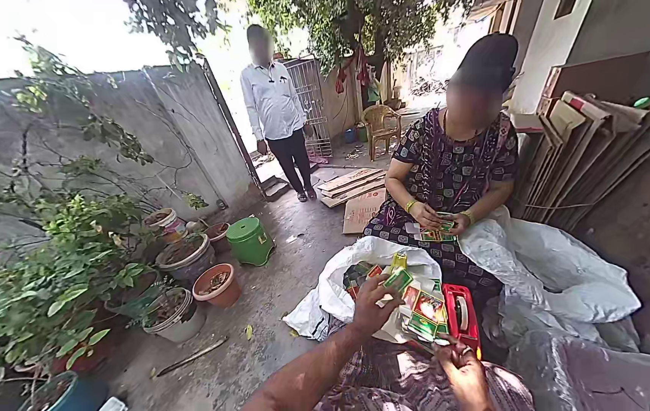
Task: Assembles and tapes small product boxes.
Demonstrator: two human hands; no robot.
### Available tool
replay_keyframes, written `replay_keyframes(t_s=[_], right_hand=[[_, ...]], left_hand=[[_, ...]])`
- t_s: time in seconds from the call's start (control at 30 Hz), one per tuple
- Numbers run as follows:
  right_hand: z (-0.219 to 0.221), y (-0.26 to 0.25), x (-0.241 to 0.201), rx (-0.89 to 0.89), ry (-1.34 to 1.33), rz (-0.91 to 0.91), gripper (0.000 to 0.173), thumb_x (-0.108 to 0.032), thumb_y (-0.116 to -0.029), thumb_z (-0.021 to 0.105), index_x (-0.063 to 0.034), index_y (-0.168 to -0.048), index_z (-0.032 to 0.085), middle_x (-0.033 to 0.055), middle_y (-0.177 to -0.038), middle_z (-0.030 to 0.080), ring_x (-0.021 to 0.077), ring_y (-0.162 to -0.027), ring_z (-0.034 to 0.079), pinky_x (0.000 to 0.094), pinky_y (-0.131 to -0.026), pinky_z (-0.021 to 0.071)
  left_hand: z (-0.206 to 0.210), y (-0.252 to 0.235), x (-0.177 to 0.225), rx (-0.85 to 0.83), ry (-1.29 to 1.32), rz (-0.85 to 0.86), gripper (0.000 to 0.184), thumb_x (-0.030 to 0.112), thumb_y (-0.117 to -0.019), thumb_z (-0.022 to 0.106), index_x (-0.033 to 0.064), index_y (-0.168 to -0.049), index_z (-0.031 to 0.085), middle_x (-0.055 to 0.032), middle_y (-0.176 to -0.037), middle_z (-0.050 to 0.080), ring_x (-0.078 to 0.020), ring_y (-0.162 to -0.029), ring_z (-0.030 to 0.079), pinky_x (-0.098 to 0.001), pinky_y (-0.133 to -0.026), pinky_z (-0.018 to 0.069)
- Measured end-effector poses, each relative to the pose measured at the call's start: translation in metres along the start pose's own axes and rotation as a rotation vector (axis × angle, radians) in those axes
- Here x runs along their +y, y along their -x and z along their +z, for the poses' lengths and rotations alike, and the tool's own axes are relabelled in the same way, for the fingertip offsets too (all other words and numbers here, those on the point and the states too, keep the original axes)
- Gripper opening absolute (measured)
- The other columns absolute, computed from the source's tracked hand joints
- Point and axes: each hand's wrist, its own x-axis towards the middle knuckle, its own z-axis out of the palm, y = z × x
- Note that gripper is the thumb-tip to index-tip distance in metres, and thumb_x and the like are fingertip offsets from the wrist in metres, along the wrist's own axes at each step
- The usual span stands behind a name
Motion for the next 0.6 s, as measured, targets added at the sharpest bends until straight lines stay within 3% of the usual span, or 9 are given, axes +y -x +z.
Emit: replay_keyframes(t_s=[0.07,0.13,0.23,0.3,0.37,0.47,0.6], right_hand=[[0.0,-0.005,0.002,0.002,0.017,-0.017,0.035,-0.003,-0.0901,0.069,0.0046,-0.124,0.063,0.0054,-0.077,0.071,0.0106,-0.063,0.068,0.0293,-0.062,0.0605],[-0.001,-0.007,0.004,-0.001,0.016,-0.004,0.032,0.0,-0.0899,0.068,0.0056,-0.121,0.063,0.0067,-0.079,0.072,0.0105,-0.064,0.069,0.028,-0.062,0.0597],[-0.006,-0.009,0.004,0.02,0.008,0.004,0.03,0.0,-0.0892,0.068,0.0044,-0.118,0.066,0.0069,-0.079,0.072,0.0119,-0.064,0.069,0.0287,-0.06,0.06],[-0.008,-0.009,0.005,0.023,0.006,0.016,0.027,-0.001,-0.0893,0.068,0.0036,-0.116,0.067,0.0057,-0.078,0.072,0.0114,-0.063,0.068,0.0279,-0.059,0.0592],[-0.01,-0.01,0.003,0.024,-0.003,0.019,0.026,-0.001,-0.0902,0.068,0.0041,-0.116,0.066,0.0057,-0.078,0.071,0.0113,-0.063,0.068,0.0277,-0.059,0.0589],[-0.009,-0.012,0.003,0.033,-0.036,0.037,0.025,0.0,-0.0923,0.067,0.0058,-0.117,0.065,0.0074,-0.079,0.071,0.0115,-0.063,0.068,0.0274,-0.059,0.0586],[-0.011,-0.014,0.002,0.035,-0.035,0.066,0.024,-0.001,-0.094,0.065,0.0056,-0.117,0.064,0.0079,-0.081,0.071,0.0123,-0.064,0.068,0.0284,-0.059,0.0588]], left_hand=[[-0.004,-0.002,-0.042,-0.039,-0.224,-0.131,0.022,0.031,-0.0885,0.08,0.015,-0.103,0.08,-0.0087,-0.135,0.067,-0.0236,-0.129,0.06,-0.046,-0.11,0.0494],[-0.012,-0.003,-0.069,-0.286,-0.486,-0.342,0.025,0.031,-0.0921,0.072,0.0137,-0.11,0.078,-0.0087,-0.138,0.065,-0.0259,-0.134,0.056,-0.0474,-0.113,0.0436],[-0.009,-0.008,-0.087,-0.777,-0.709,-0.644,0.041,0.031,-0.0881,0.074,0.0068,-0.121,0.071,-0.0143,-0.146,0.057,-0.0344,-0.14,0.047,-0.0604,-0.113,0.0388],[-0.006,-0.006,-0.09,-0.891,-0.724,-0.77,0.052,0.031,-0.0857,0.077,0.0032,-0.129,0.066,-0.0216,-0.151,0.049,-0.0423,-0.142,0.042,-0.0707,-0.111,0.0341],[0.0,-0.006,-0.088,-0.821,-0.738,-0.726,0.049,0.024,-0.0843,0.075,0.0054,-0.129,0.067,-0.0192,-0.156,0.045,-0.0408,-0.146,0.038,-0.0688,-0.116,0.0299],[0.008,-0.004,-0.068,-0.685,-0.617,-0.463,0.029,0.024,-0.0981,0.062,0.009,-0.121,0.073,-0.0158,-0.133,0.064,-0.034,-0.13,0.056,-0.0552,-0.11,0.0439],[0.044,0.022,-0.035,-0.716,-0.365,-0.112,0.027,0.025,-0.1006,0.059,0.0058,-0.113,0.074,-0.0159,-0.124,0.069,-0.0315,-0.121,0.064,-0.0493,-0.104,0.0515]])
